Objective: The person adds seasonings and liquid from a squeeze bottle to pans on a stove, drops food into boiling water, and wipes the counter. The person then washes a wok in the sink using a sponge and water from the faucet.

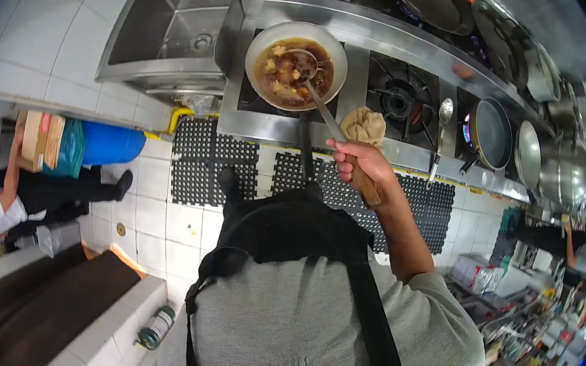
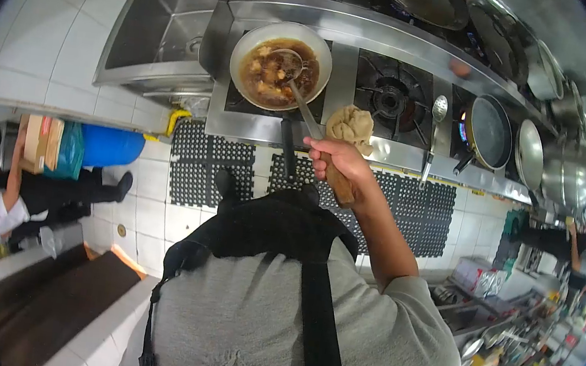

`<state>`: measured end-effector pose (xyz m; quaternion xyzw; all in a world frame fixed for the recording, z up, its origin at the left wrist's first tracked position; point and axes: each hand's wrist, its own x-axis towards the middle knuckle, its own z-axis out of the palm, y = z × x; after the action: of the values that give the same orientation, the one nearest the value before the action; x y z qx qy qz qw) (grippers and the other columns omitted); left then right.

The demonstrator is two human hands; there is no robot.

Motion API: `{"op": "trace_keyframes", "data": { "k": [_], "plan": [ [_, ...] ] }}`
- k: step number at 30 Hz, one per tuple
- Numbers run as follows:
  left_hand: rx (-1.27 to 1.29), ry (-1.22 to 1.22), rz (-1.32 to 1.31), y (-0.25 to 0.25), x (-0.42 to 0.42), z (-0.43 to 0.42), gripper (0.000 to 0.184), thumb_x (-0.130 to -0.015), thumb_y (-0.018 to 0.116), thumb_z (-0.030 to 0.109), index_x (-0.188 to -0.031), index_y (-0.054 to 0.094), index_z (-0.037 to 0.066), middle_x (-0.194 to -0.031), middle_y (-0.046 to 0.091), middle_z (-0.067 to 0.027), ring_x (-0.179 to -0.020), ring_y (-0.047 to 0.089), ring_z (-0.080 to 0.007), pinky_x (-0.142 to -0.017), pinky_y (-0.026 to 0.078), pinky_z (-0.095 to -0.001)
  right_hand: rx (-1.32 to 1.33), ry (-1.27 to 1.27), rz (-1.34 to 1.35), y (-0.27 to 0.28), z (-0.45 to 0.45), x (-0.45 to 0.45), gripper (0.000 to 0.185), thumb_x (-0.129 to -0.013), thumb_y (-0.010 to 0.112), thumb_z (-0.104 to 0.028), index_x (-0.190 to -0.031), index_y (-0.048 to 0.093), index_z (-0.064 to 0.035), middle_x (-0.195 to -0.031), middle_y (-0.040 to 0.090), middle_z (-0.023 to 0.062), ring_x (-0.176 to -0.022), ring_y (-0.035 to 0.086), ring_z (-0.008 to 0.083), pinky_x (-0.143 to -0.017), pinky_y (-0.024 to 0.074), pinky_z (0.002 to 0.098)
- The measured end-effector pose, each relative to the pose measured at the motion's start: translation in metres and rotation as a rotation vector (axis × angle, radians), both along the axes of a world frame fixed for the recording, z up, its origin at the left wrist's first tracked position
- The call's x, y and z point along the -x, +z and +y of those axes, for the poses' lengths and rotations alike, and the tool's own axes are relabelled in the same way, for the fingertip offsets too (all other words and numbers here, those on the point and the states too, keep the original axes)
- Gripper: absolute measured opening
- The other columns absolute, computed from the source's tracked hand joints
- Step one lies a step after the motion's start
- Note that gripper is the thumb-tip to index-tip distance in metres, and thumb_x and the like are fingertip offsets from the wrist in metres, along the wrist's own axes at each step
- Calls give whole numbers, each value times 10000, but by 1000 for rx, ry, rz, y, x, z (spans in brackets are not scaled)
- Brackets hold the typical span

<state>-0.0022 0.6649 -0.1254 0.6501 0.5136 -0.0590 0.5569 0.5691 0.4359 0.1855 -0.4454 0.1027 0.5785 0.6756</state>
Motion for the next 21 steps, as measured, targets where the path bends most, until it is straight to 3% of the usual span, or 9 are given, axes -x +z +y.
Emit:
{"op": "trace_keyframes", "data": {
  "k": [6, 11, 13, 14, 15, 17, 18, 20, 21],
  "plan": [
    [40, -86, -112, -13, -14, 181, 514, -997, 525, 330, -1470, 492, 131, -1445, 540, -107, -1148, 626, -276, -909, 475, -412, 262, -143, -211, 33, 60, 62, 207, -971, 657, -179, -1085, 600, -16, -769, 536, 1, -568, 494, 110, -513, 413, 284],
    [390, 420, -76, 12, -74, 349, 520, -991, 534, 332, -1469, 493, 132, -1444, 540, -102, -1144, 625, -275, -935, 463, -420, 446, -255, -383, 42, 109, 117, 196, -931, 655, -146, -1043, 614, 10, -733, 567, 22, -516, 528, 134, -489, 421, 299],
    [397, 481, -40, 21, -99, 400, 522, -989, 537, 333, -1469, 494, 133, -1444, 540, -100, -1142, 625, -274, -945, 458, -424, 796, -43, -767, 51, 127, 132, 234, -931, 638, -156, -1102, 634, 4, -733, 564, 16, -555, 534, 93, -493, 419, 265],
    [389, 459, -56, 28, -107, 418, 537, -980, 551, 354, -1467, 495, 135, -1456, 527, -101, -1143, 623, -280, -938, 463, -418, 873, -56, -897, 41, 126, 141, 254, -907, 640, -163, -1089, 630, 14, -729, 627, 110, -600, 637, 222, -565, 494, 347],
    [362, 418, -52, 30, -114, 433, 541, -975, 562, 363, -1461, 497, 134, -1471, 517, -107, -1150, 620, -290, -948, 463, -425, 886, -73, -889, 44, 129, 148, 254, -907, 640, -163, -1089, 630, 14, -729, 627, 110, -600, 637, 222, -565, 494, 347],
    [341, 351, -4, 31, -128, 452, 553, -968, 575, 378, -1458, 498, 134, -1474, 514, -114, -1151, 619, -301, -965, 462, -438, 1143, 6, -1334, 51, 135, 157, 321, -878, 650, -160, -1143, 614, 16, -830, 680, 222, -764, 694, 394, -705, 537, 442],
    [352, 321, 5, 29, -132, 457, 556, -966, 580, 382, -1457, 498, 135, -1464, 517, -112, -1150, 619, -305, -961, 464, -439, 1188, -6, -1210, 62, 143, 158, 342, -865, 656, -166, -1167, 605, -12, -965, 681, 277, -951, 637, 494, -802, 524, 523],
    [401, 154, -82, -29, -104, 482, 544, -963, 593, 379, -1449, 510, 147, -1444, 520, -105, -1147, 617, -308, -927, 469, -427, 1186, -37, -1195, 62, 146, 159, 361, -863, 658, -165, -1189, 603, -18, -974, 680, 281, -960, 641, 487, -808, 524, 520],
    [367, 245, -68, 39, -126, 448, 529, -963, 600, 382, -1434, 525, 154, -1367, 546, -85, -1146, 615, -315, -905, 479, -441, 1183, -67, -1192, 59, 147, 157, 381, -861, 660, -165, -1210, 602, -23, -982, 679, 285, -968, 646, 480, -814, 524, 518]
  ]
}}
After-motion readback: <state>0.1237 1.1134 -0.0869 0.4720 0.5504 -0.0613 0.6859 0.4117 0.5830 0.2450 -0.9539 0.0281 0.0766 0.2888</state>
